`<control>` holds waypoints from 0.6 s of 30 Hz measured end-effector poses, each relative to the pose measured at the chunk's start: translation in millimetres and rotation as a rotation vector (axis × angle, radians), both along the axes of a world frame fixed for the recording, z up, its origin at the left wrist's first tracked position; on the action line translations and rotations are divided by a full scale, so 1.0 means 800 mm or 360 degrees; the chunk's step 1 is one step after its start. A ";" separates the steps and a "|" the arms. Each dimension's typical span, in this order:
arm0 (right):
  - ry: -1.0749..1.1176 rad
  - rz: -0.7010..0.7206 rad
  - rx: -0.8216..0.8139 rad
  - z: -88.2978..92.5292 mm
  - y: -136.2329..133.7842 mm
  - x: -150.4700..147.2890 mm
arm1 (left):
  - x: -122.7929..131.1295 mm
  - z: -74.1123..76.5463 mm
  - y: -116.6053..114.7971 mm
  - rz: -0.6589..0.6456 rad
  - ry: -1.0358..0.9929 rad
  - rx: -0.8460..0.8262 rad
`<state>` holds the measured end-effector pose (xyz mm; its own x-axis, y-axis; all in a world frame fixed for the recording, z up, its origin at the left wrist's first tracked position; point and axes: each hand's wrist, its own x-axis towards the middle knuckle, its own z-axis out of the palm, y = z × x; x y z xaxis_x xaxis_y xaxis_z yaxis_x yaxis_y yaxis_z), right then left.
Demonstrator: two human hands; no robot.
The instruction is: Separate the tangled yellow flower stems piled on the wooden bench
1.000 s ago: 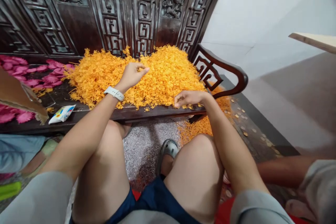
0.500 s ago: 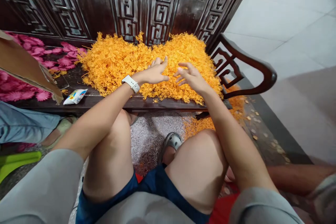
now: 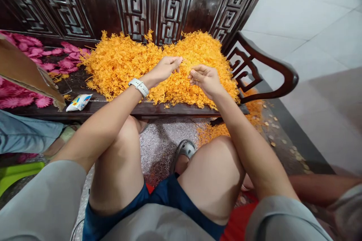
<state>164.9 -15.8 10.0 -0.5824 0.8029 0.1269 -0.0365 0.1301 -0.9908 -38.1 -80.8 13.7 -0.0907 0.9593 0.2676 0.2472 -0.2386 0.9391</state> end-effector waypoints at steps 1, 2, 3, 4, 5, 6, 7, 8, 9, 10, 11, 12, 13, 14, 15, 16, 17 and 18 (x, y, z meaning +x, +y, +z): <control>-0.0001 0.0018 -0.0028 0.001 -0.004 -0.002 | 0.002 -0.002 0.000 0.0016 -0.0014 -0.0015; -0.0004 0.0034 -0.0058 0.002 -0.009 -0.004 | 0.004 -0.004 0.000 0.0018 -0.0024 -0.0025; 0.0000 0.0043 -0.0089 0.003 -0.014 -0.007 | 0.007 -0.007 0.001 0.0018 -0.0039 -0.0027; 0.0014 0.0050 -0.0124 0.005 -0.019 -0.010 | 0.009 -0.009 0.002 0.0019 -0.0059 -0.0023; 0.0041 0.0052 -0.0163 0.007 -0.023 -0.013 | 0.010 -0.012 0.004 0.0020 -0.0081 -0.0018; 0.0076 0.0050 -0.0205 0.009 -0.027 -0.016 | 0.011 -0.015 0.006 0.0031 -0.0100 -0.0011; 0.0110 0.0043 -0.0245 0.012 -0.030 -0.019 | 0.012 -0.016 0.007 0.0054 -0.0110 -0.0001; 0.0133 0.0034 -0.0276 0.013 -0.033 -0.021 | 0.012 -0.018 0.009 0.0083 -0.0103 0.0010; 0.0143 0.0020 -0.0293 0.014 -0.035 -0.023 | 0.012 -0.018 0.010 0.0112 -0.0076 0.0023; 0.0137 0.0005 -0.0290 0.014 -0.036 -0.024 | 0.012 -0.018 0.010 0.0141 -0.0033 0.0041; 0.0121 -0.0012 -0.0267 0.013 -0.037 -0.026 | 0.012 -0.017 0.009 0.0167 0.0020 0.0060; 0.0104 -0.0037 -0.0227 0.010 -0.036 -0.027 | 0.012 -0.015 0.007 0.0183 0.0074 0.0077; 0.0094 -0.0074 -0.0173 0.006 -0.035 -0.028 | 0.014 -0.013 0.005 0.0185 0.0122 0.0092; 0.0097 -0.0124 -0.0113 0.001 -0.032 -0.029 | 0.015 -0.010 0.002 0.0174 0.0158 0.0106; 0.0113 -0.0183 -0.0053 -0.004 -0.029 -0.030 | 0.018 -0.007 -0.001 0.0151 0.0182 0.0115; 0.0138 -0.0244 0.0004 -0.009 -0.026 -0.031 | 0.020 -0.005 -0.004 0.0119 0.0190 0.0116; 0.0167 -0.0301 0.0059 -0.013 -0.021 -0.031 | 0.024 -0.002 -0.007 0.0084 0.0183 0.0104; 0.0188 -0.0352 0.0107 -0.016 -0.017 -0.031 | 0.028 0.000 -0.010 0.0047 0.0161 0.0077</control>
<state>139.9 -29.5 -3.2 -0.3716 0.8966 0.2408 -0.1149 0.2130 -0.9703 -15.9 -88.8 13.6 -0.0892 0.9422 0.3228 0.3477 -0.2743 0.8966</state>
